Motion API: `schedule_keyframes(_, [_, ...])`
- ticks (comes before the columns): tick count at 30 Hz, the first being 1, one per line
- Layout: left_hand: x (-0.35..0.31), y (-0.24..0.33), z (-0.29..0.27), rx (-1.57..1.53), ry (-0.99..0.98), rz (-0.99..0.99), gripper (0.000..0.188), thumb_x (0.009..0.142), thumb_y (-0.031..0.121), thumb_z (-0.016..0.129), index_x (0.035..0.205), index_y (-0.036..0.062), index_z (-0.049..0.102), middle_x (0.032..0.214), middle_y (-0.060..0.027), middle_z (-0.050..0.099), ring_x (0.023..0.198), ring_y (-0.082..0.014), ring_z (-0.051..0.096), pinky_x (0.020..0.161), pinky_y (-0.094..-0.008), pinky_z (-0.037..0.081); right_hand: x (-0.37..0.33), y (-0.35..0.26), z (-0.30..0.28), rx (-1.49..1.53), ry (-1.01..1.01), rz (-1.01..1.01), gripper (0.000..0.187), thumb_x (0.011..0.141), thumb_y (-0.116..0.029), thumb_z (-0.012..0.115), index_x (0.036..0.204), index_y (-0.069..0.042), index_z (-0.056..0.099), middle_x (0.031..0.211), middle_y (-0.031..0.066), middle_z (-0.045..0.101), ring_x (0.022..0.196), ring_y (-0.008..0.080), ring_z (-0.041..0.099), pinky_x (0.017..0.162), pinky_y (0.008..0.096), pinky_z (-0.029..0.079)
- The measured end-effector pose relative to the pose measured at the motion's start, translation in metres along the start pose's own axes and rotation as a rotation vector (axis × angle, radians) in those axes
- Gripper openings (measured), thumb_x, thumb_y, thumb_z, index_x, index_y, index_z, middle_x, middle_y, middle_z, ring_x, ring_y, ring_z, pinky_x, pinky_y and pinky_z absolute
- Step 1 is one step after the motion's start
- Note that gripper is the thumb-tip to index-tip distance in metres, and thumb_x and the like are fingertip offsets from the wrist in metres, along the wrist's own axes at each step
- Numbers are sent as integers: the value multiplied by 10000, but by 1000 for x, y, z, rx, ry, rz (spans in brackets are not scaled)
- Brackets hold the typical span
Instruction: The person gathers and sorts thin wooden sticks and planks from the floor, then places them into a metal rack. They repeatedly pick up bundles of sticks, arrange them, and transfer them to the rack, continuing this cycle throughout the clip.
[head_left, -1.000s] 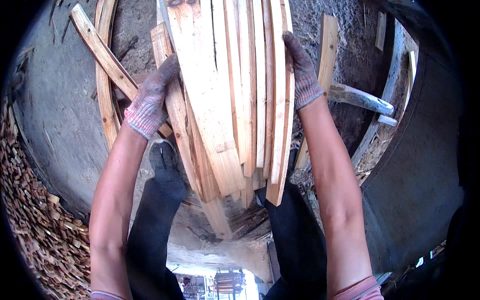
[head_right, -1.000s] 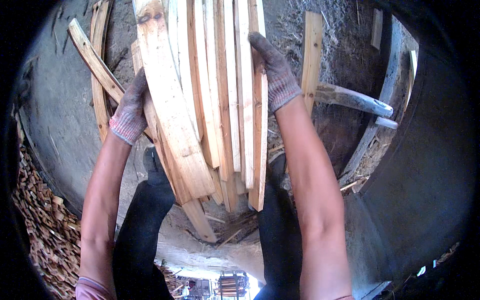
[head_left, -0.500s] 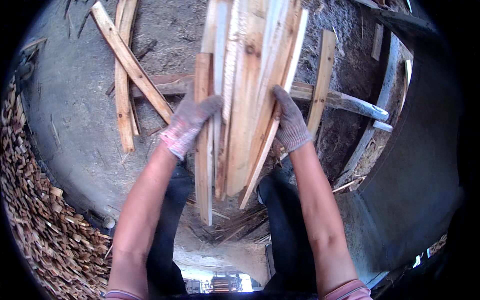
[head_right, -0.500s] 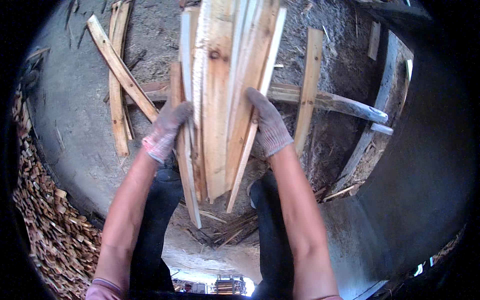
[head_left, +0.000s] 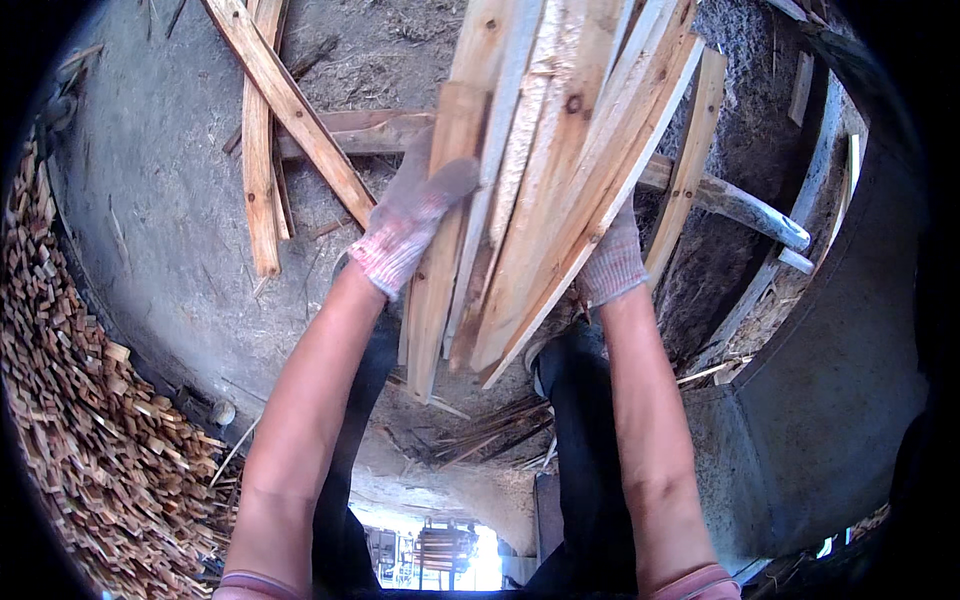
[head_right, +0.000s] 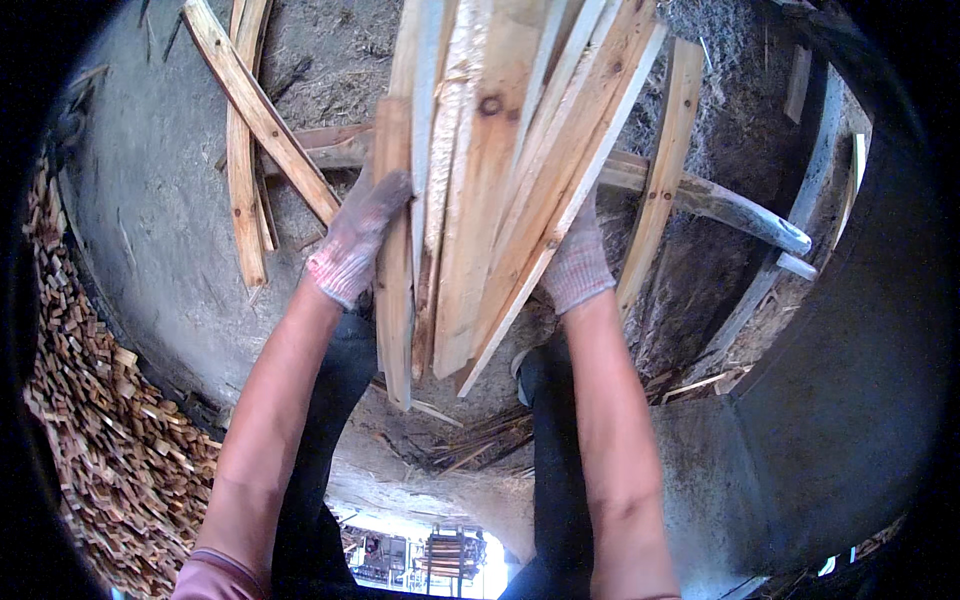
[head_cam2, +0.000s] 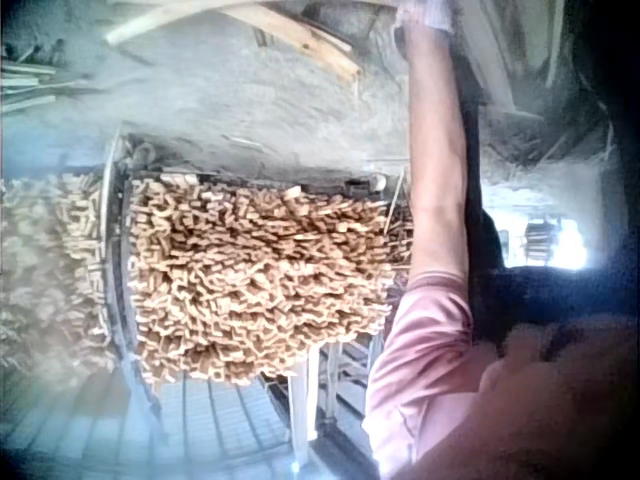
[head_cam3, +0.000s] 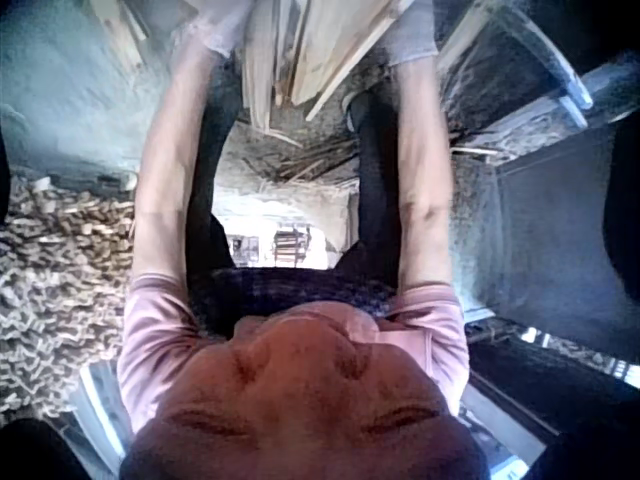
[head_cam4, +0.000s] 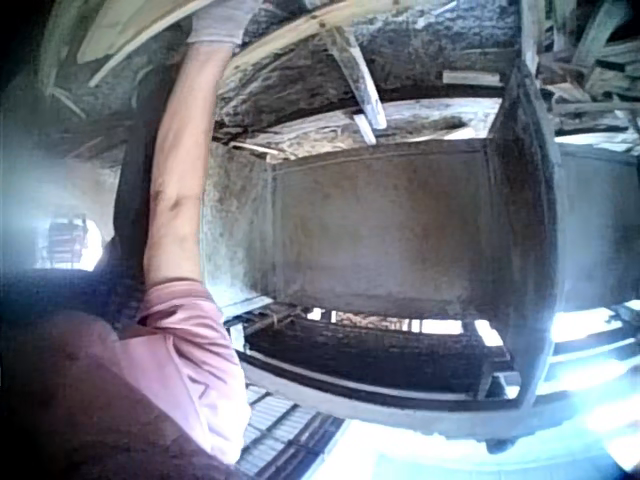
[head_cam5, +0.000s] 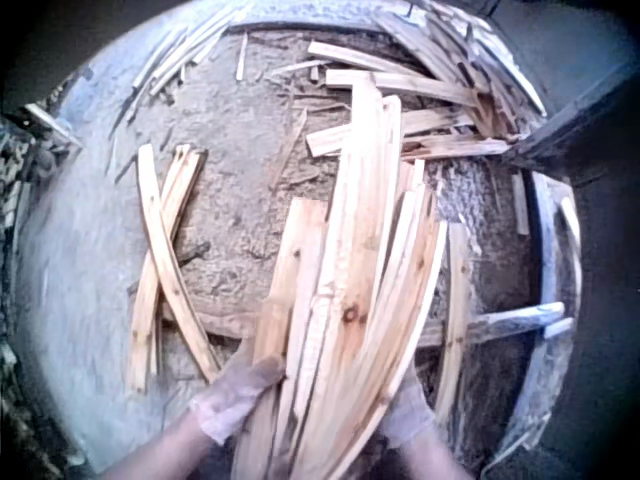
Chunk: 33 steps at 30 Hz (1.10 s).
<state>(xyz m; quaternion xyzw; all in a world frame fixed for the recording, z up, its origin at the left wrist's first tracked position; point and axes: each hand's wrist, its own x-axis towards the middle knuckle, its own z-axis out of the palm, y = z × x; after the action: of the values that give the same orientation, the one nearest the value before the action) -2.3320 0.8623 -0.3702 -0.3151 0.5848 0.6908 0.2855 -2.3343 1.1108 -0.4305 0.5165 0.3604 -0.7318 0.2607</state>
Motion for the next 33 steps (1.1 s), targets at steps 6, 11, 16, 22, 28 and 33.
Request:
schedule_keyframes(6, [0,24,3,-115,-30,-172,872,933,530,726,1515,-31,399,1369,-193,600,1148,-233,669,966,-383,578,19,-5,-3,-33,-14,22,600,1046,-529,502,1448,-89,572,1328,188,675,1136,381,684,963,521,592])
schedule_keyframes(11, [-12,21,-2,-229,-26,-227,824,948,555,708,1497,-10,466,1411,-166,591,1231,-241,631,1033,-381,545,32,-4,-29,140,-309,9,598,1063,-487,481,1476,-58,535,1349,210,658,1145,396,681,984,531,585])
schedule_keyframes(16, [-17,31,6,58,-15,-216,761,990,473,688,1506,-32,445,1376,-160,608,1218,-206,615,1061,-361,517,44,-1,-29,377,-507,89,577,1068,-453,489,1474,-46,530,1350,203,660,1124,384,695,954,512,608])
schedule_keyframes(22, [4,3,16,110,-13,-11,1167,801,563,857,1589,-40,243,1342,-243,639,1211,-277,650,1067,-381,505,35,-5,-21,-4,-224,-59,618,1057,-515,473,1489,-75,512,1374,192,636,1166,379,667,971,513,590])
schedule_keyframes(28, [6,-4,23,207,21,45,1155,786,479,888,1581,-53,242,1347,-255,626,1220,-286,639,1072,-382,498,47,4,-39,23,-192,-67,607,1063,-521,447,1481,-88,521,1379,187,636,1162,376,670,966,503,594])
schedule_keyframes(33, [-8,-17,23,171,14,127,1057,780,397,898,1526,-65,307,1306,-233,637,1187,-286,643,1063,-382,499,56,24,-73,281,-359,46,556,1032,-464,551,1416,-64,590,1245,174,712,1045,350,726,874,497,640])
